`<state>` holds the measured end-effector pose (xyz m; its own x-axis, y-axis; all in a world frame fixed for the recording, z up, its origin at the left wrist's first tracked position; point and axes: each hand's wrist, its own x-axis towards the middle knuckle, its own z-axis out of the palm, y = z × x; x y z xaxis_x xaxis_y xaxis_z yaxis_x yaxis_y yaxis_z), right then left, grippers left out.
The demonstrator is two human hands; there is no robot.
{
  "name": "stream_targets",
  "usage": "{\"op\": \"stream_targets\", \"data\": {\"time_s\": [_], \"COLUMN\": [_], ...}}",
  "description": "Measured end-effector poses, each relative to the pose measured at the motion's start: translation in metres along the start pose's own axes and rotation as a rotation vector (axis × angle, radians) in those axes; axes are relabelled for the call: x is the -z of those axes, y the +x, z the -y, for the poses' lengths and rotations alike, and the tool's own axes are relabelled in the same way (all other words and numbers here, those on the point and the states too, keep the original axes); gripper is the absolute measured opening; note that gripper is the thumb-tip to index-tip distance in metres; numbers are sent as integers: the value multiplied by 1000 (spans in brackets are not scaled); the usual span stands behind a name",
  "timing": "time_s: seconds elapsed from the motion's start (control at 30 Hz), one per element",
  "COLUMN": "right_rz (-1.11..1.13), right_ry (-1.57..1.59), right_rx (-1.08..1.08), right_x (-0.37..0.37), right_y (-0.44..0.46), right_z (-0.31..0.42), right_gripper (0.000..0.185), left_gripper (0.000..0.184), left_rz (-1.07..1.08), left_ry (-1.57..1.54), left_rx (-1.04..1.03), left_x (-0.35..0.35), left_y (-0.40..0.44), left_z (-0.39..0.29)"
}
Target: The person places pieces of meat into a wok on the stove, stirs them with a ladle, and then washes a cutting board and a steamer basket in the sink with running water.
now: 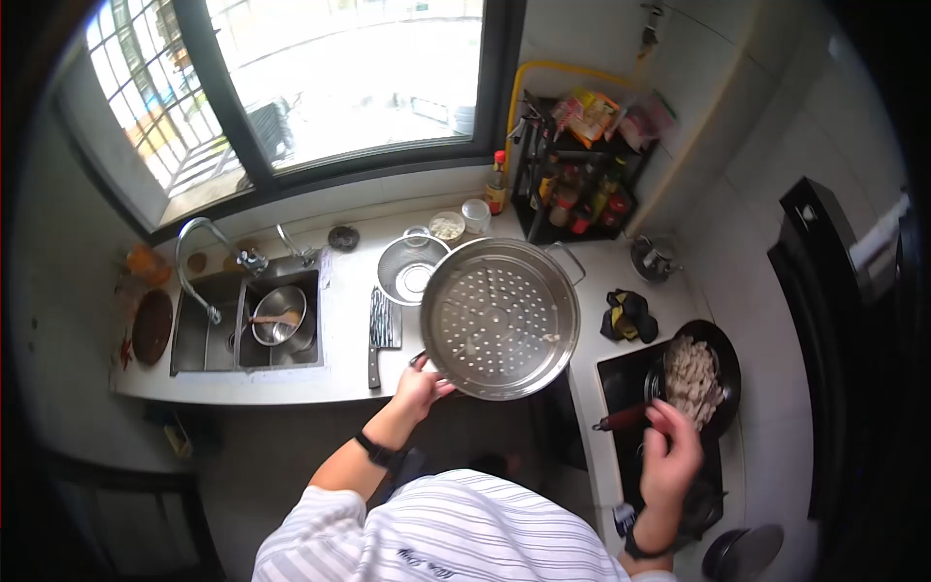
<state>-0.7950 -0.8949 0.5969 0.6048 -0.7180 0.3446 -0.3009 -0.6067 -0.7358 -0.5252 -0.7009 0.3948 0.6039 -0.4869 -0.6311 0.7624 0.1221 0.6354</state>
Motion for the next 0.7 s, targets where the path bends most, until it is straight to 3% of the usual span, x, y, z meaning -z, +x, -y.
{"op": "stream_targets", "data": {"time_s": [0.13,0.23,0.3,0.43,0.53,0.57,0.63,0.7], "right_rz": [354,343,301,264,390,385,403,370], "right_ry": [-140,-620,-774,-737,-339,-346,-74,-90], "right_rx": [309,474,458,402,178,181,221,228], "right_x": [-144,-254,-303,-339,-343,-345,-350,-352], "right_y": [37,33,14,-14,-20,-15,-6,0], "right_z": [39,12,3,9,24,35,53,55], "right_gripper": [37,14,10,11,11,11,15,18], "left_gripper": [70,73,74,71,70,70,71,72], "left_rz": [97,146,121,85,93,102,130,137], "left_ry": [37,-7,-39,-22,-17,-21,-41,-37], "left_rx": [-102,-177,-200,-158,-155,-156,-126,-109], "left_x": [54,95,114,146,157,158,157,153], "left_y": [-68,-95,-110,-121,-119,-119,-119,-117], "left_z": [-37,-51,-57,-68,-65,-65,-60,-53]}}
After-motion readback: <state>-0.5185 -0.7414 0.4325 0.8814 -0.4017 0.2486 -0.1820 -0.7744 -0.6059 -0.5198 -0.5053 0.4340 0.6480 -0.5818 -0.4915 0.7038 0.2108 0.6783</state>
